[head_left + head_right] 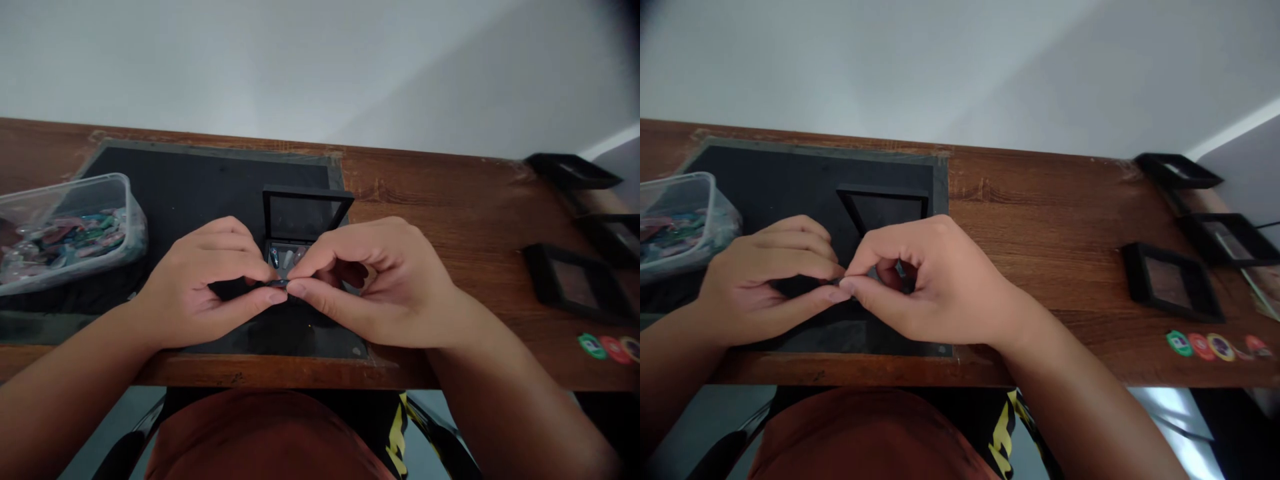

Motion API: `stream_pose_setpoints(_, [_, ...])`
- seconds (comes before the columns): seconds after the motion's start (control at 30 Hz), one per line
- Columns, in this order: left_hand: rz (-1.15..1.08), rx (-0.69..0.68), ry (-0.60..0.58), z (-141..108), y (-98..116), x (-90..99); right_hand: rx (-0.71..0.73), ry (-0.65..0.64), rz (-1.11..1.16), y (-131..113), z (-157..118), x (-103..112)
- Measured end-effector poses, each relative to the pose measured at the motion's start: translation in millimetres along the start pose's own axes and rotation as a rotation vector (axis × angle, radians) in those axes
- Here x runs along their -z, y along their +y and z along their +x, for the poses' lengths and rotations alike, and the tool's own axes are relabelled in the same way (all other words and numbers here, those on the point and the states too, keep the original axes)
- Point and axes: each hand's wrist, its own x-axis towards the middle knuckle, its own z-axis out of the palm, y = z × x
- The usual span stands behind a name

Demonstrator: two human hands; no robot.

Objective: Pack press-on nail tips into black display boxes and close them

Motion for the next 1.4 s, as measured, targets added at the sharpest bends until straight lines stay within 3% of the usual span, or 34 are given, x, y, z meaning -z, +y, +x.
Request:
stream_pose_setpoints(0.2, [-0.015, 0.031, -0.076, 0.3, 0.5, 0.9, -0.049, -0.014, -0.001, -2.4, 1.5, -1.0])
stream_pose_setpoints(0.37, [-0.011, 0.040, -0.068, 0.2, 1.0, 1.6, -0.053, 0.032, -0.059, -4.8, 3.4, -1.0])
stream_pose_setpoints(0.5, [-0.017, 0.043, -0.070, -0.3, 1.2, 1.5, 0.029, 0.036, -0.094, -0.8, 2.7, -1.3])
stream_pose_setpoints(0.7, [-0.118, 0.055, -0.064, -1.4, 1.6, 2.2, 0.210, -0.069, 0.016, 1.1, 1.7, 1.2])
stream_pose_setpoints(0.87, [-0.264, 0.042, -0.187, 0.2, 3.6, 4.8, 0.223, -0.170, 0.106, 1.1, 1.7, 3.1])
stream_pose_setpoints(1.07, [-0.386, 0.073, -0.251, 2.1, 7.6, 3.9, 0.183, -0.291, 0.095, 1.5, 1.0, 2.7])
stream_pose_setpoints(1.4, [-0.409, 0.140, -0.194, 2.0, 8.1, 6.7, 0.129, -0.137, -0.072, -5.3, -4.3, 8.4])
